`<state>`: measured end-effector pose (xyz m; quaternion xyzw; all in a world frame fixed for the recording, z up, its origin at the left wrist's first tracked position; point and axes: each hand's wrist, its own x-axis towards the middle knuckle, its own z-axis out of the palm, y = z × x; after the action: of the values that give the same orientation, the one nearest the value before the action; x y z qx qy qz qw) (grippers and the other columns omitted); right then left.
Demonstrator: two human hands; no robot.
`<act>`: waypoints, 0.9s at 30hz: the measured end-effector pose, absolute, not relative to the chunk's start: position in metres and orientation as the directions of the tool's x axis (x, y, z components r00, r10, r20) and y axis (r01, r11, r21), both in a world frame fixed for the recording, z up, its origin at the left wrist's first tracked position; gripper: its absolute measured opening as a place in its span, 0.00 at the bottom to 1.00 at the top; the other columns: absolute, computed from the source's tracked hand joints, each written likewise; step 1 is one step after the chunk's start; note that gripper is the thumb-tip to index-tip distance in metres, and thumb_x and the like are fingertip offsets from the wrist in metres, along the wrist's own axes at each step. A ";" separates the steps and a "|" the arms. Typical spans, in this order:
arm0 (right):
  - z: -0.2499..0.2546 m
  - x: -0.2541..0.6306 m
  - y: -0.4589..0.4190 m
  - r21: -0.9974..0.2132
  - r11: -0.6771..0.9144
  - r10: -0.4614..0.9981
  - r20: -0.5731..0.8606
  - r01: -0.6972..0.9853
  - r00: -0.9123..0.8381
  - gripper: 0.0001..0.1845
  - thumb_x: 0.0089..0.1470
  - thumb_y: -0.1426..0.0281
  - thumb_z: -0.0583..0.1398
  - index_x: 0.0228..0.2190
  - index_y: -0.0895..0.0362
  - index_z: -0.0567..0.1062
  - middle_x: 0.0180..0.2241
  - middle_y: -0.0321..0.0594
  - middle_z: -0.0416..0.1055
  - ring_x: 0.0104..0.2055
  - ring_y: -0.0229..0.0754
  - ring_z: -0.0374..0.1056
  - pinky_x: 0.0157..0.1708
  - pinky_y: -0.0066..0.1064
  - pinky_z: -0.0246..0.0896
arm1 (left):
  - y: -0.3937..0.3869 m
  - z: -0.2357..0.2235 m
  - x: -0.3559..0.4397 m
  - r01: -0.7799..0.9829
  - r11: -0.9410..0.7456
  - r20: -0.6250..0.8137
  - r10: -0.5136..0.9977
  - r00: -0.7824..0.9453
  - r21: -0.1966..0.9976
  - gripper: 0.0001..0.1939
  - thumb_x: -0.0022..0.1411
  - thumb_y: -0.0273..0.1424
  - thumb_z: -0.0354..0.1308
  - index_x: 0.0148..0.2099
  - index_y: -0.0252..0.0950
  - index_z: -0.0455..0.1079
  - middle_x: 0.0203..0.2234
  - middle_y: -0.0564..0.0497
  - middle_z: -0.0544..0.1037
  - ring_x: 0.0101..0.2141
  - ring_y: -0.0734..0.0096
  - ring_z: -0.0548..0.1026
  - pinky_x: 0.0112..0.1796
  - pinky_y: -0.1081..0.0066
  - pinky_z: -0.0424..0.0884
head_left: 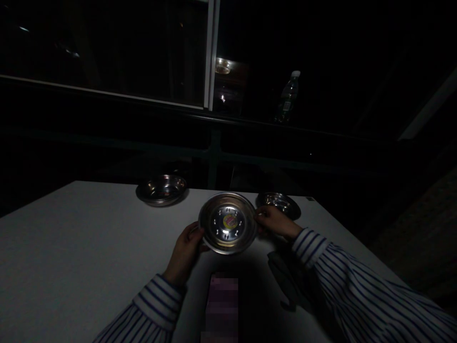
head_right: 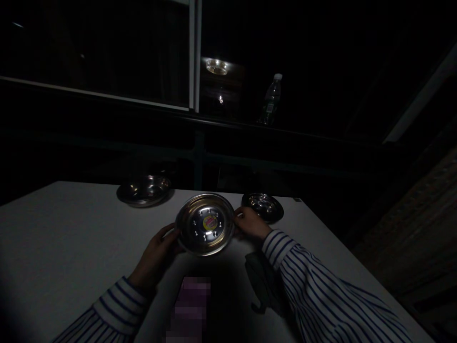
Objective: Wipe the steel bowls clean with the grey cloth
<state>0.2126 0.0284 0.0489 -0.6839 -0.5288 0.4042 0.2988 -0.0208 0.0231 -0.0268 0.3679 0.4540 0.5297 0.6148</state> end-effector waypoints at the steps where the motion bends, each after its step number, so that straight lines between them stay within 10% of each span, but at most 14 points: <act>1: 0.047 0.212 0.030 -0.836 -0.284 0.959 -0.255 0.470 0.126 0.02 0.55 0.78 0.55 0.31 0.61 0.67 0.16 0.33 0.68 0.17 0.34 0.66 0.15 0.21 0.60 | 0.024 -0.027 -0.020 -0.348 0.159 -0.162 0.987 0.021 0.924 0.21 0.51 0.34 0.62 0.47 0.33 0.66 0.37 0.43 0.77 0.37 0.63 0.75 0.33 0.67 0.73; 9: 0.033 0.213 0.036 -0.842 -0.393 0.919 -0.359 0.370 0.160 0.04 0.58 0.78 0.52 0.31 0.61 0.63 0.20 0.36 0.69 0.19 0.34 0.69 0.19 0.23 0.65 | 0.032 -0.031 -0.013 -0.333 0.161 -0.122 0.983 0.136 0.929 0.27 0.53 0.33 0.61 0.55 0.37 0.63 0.54 0.42 0.68 0.49 0.60 0.70 0.39 0.69 0.71; 27: 0.030 0.242 0.065 -0.834 -0.384 0.917 -0.394 0.396 0.059 0.04 0.56 0.78 0.53 0.31 0.63 0.67 0.28 0.43 0.72 0.20 0.34 0.69 0.18 0.24 0.65 | 0.085 -0.020 0.030 -0.191 0.251 -0.243 0.968 0.064 0.949 0.21 0.54 0.27 0.55 0.51 0.32 0.64 0.36 0.42 0.77 0.34 0.68 0.75 0.29 0.72 0.70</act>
<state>0.2423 0.0647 0.0305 -0.6761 -0.4857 0.4845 0.2688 0.0299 0.0851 -0.0197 0.3915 0.4964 0.4706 0.6155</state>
